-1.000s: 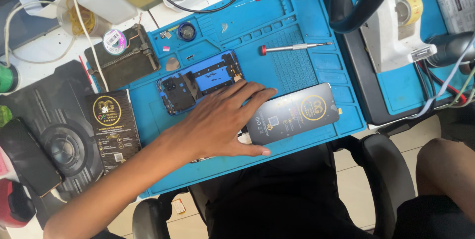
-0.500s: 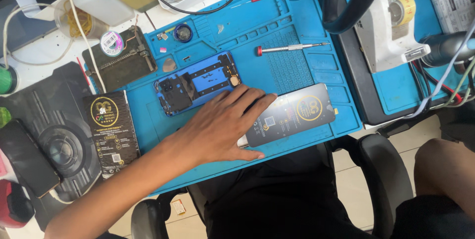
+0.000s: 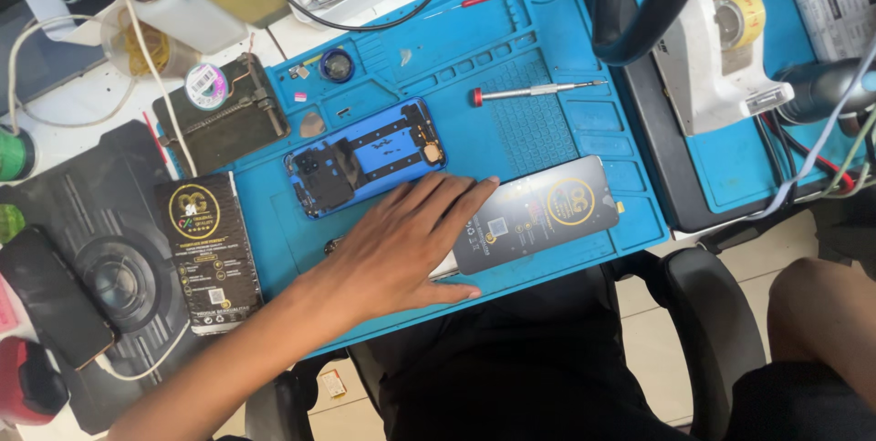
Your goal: The person works at a repair bench on a disassembled smartphone. They use a screwdriver on the phone's internals, position a new battery with an attached flex cable into the phone body, and press a new display panel into place, aligning and pressing it down by hand.
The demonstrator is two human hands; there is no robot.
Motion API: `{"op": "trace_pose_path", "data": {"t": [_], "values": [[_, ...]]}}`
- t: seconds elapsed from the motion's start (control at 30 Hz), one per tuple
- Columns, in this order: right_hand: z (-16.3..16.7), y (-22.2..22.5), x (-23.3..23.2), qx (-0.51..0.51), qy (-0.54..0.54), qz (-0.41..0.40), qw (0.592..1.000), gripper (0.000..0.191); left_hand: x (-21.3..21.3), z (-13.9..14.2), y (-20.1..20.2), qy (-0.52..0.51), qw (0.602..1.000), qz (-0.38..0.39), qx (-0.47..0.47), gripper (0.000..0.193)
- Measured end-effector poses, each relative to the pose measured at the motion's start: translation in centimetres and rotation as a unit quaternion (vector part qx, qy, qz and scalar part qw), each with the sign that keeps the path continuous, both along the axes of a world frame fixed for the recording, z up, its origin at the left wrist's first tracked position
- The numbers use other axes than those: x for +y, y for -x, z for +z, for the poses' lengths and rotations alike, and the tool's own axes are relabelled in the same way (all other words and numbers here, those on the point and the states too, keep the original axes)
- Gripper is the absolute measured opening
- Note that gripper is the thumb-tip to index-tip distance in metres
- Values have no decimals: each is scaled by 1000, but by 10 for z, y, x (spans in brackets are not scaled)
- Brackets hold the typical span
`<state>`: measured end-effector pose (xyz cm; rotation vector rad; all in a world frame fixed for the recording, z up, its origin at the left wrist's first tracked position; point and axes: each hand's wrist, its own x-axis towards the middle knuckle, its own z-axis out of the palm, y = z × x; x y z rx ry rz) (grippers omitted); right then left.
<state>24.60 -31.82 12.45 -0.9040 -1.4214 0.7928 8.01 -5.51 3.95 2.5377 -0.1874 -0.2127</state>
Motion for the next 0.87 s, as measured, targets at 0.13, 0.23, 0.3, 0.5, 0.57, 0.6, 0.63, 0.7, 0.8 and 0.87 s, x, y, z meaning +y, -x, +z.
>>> {"op": "trace_pose_path", "data": {"t": [0.13, 0.23, 0.3, 0.5, 0.57, 0.6, 0.63, 0.7, 0.8, 0.87], "values": [[-4, -3, 2, -5, 7, -2, 1000, 53, -1, -1, 4, -15, 999, 10, -32, 107], [-6, -5, 2, -13, 16, -11, 1000, 53, 1, -2, 6, 7, 1000, 17, 6, 105], [-4, -5, -2, -25, 31, -25, 999, 54, 0, -3, 8, 3, 1000, 25, -9, 105], [-6, -15, -8, -83, 117, -100, 985, 54, -2, -8, 9, -16, 999, 30, -34, 103], [-18, -22, -1, -135, 181, -147, 963, 54, -2, -9, 10, -20, 999, 34, -36, 103], [-28, -29, 6, -177, 221, -172, 944, 55, -2, -10, 9, -21, 998, 35, -39, 103], [-37, -33, 13, -213, 247, -188, 926, 55, -2, -10, 9, -22, 998, 38, -42, 103], [-59, -38, 33, -300, 251, -203, 898, 66, 0, -9, 8, -15, 999, 40, -22, 105], [-75, -39, 46, -347, 269, -184, 879, 86, 0, -6, 6, -2, 999, 40, -2, 108], [-78, -40, 48, -365, 270, -167, 875, 92, 0, -4, 2, -5, 999, 37, -9, 109]]}}
